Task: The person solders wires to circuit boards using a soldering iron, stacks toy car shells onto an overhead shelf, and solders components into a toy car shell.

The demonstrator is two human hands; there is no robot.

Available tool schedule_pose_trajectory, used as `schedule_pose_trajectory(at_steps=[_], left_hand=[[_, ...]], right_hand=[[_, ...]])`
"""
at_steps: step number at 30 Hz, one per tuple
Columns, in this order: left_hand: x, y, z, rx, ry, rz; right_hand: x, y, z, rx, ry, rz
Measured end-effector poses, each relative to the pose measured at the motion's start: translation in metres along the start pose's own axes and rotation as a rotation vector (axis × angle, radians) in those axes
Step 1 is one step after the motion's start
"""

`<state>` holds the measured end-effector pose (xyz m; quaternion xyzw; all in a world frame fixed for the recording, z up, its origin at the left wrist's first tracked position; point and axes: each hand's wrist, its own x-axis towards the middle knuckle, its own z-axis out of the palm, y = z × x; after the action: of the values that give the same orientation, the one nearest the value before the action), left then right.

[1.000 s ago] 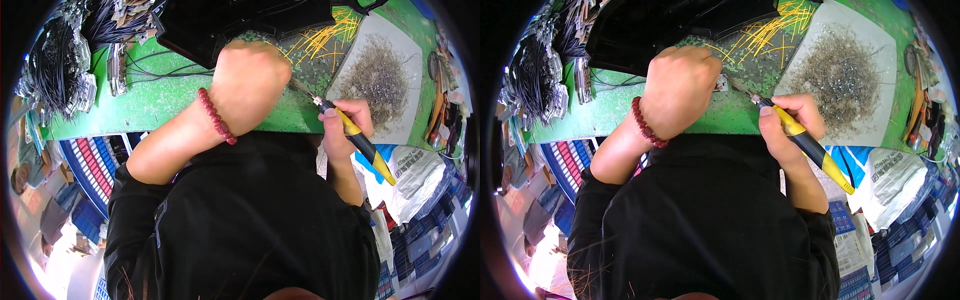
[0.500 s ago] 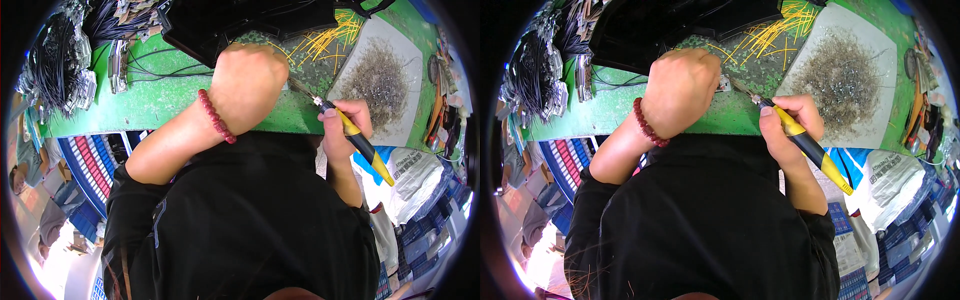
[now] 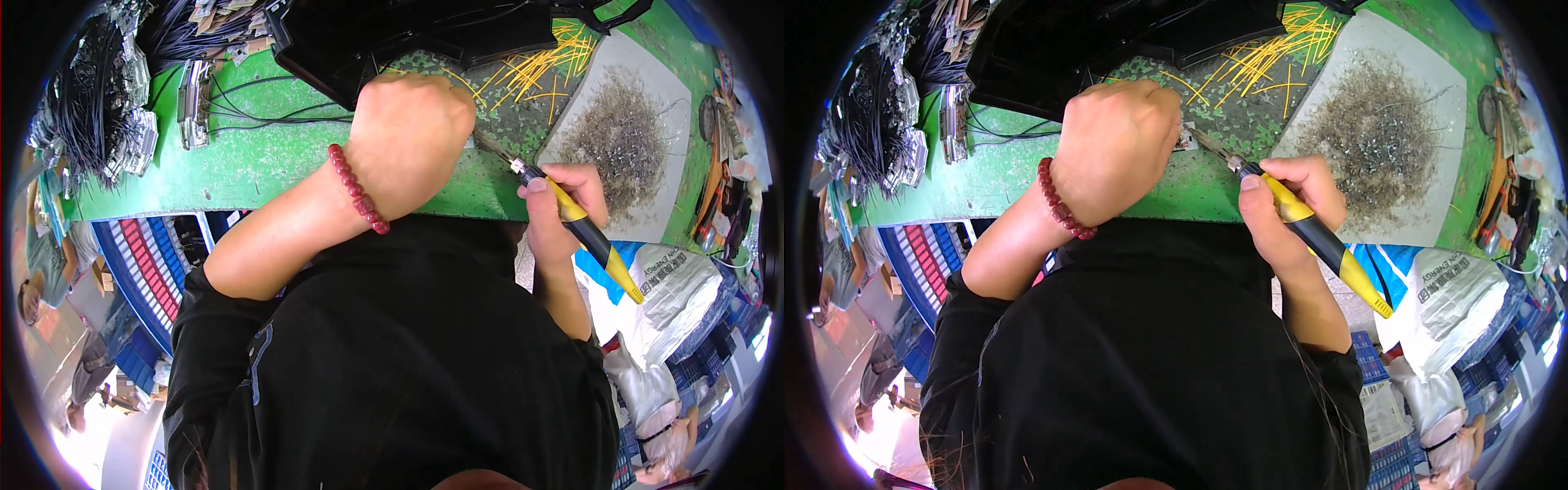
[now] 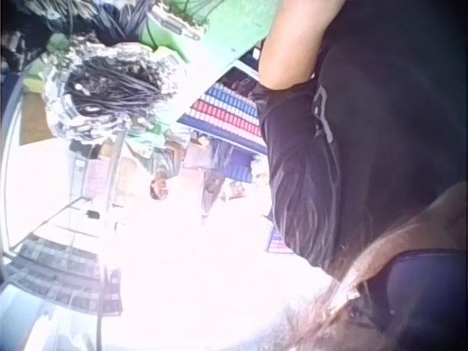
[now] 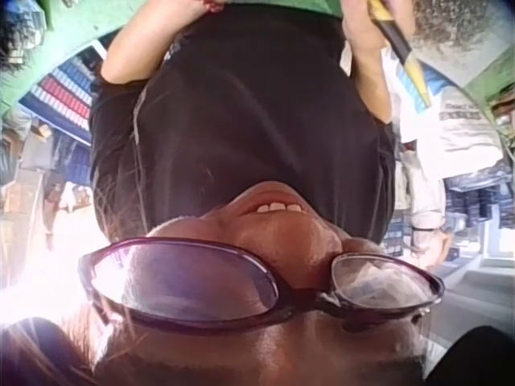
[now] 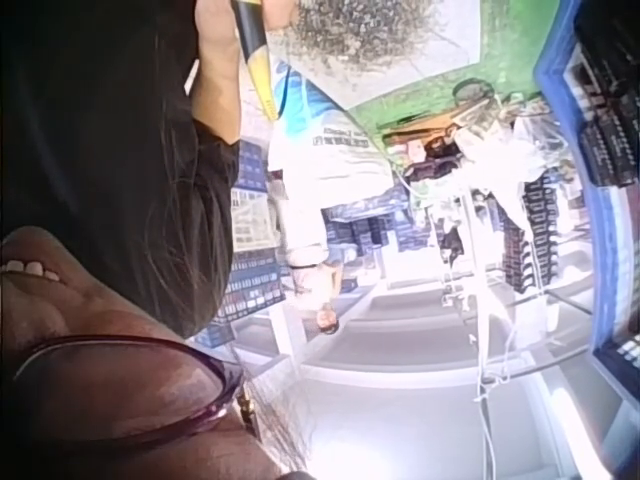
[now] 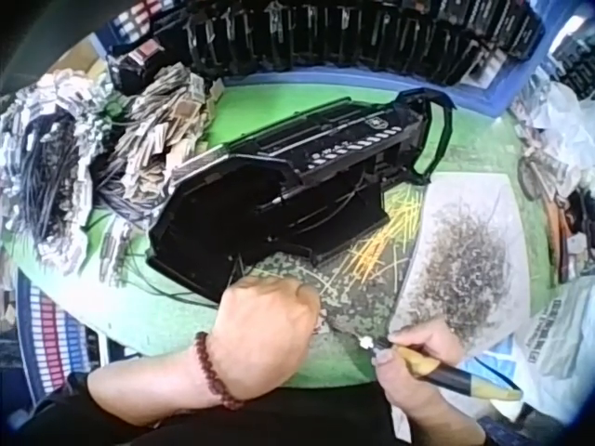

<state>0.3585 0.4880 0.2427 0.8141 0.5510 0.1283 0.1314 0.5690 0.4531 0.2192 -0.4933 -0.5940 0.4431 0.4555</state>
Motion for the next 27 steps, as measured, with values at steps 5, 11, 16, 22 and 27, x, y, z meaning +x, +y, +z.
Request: schedule_pose_trajectory(at_steps=[5, 11, 16, 22, 27], left_hand=[[0.0, -0.001, 0.0, -0.005, -0.003, 0.0], [0.0, 0.0, 0.0, 0.008, -0.009, -0.003], [0.0, 0.0, 0.0, 0.01, 0.018, 0.013], [-0.004, -0.001, 0.003, -0.06, 0.15, 0.029], [-0.007, 0.0, 0.007, -0.06, 0.192, 0.02]], right_hand=[[-0.001, 0.002, 0.002, 0.138, 0.119, -0.024], [-0.001, 0.007, -0.001, 0.242, 0.131, -0.048], [-0.004, 0.0, 0.0, 0.199, 0.103, -0.073], [0.013, -0.002, -0.014, -0.249, -0.23, -0.355], [0.039, -0.003, -0.006, -0.466, -0.351, -0.711]])
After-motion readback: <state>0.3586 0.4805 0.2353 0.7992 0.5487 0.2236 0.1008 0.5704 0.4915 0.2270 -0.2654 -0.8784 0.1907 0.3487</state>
